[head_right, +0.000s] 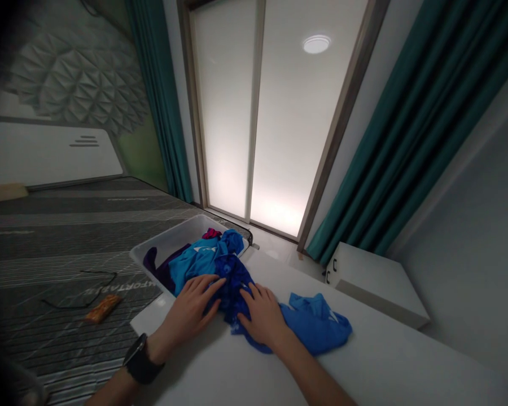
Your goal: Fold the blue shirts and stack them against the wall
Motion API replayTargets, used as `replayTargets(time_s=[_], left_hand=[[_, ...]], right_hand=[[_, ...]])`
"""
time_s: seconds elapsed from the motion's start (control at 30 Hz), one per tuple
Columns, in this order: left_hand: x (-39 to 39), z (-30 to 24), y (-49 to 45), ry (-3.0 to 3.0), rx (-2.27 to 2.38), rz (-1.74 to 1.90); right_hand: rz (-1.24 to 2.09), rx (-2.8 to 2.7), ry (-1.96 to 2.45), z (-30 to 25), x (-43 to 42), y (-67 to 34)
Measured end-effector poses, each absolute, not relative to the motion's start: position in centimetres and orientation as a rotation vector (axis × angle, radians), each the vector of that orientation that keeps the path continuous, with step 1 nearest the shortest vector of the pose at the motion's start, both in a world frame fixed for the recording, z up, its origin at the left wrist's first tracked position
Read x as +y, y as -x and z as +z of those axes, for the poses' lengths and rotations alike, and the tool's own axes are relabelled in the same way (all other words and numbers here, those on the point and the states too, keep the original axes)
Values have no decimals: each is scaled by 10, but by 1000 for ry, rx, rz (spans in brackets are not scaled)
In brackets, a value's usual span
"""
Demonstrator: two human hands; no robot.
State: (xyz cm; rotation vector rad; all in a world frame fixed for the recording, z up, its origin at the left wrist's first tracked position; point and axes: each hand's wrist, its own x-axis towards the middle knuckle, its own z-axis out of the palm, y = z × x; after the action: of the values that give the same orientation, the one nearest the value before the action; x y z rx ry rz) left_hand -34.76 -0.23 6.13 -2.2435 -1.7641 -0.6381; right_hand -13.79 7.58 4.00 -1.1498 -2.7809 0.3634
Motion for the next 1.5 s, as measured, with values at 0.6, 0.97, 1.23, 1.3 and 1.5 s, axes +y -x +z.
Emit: replayTargets(time_s=[0.6, 0.97, 1.23, 1.3, 1.5], left_hand=[[48, 50, 209, 2807, -1593, -323], [50, 35, 190, 2782, -1499, -447], [56, 35, 198, 2690, -1704, -619], [57, 37, 200, 2631, -1830, -645], [59, 44, 206, 2470, -2033, -582]], right_hand=[[330, -2548, 1385, 28, 28, -7], [338, -2378, 1484, 22, -7, -41], [134, -2222, 1546, 25, 4, -60], [38, -2186, 1508, 27, 4, -60], [-114, -2081, 1431, 40, 1, -69]])
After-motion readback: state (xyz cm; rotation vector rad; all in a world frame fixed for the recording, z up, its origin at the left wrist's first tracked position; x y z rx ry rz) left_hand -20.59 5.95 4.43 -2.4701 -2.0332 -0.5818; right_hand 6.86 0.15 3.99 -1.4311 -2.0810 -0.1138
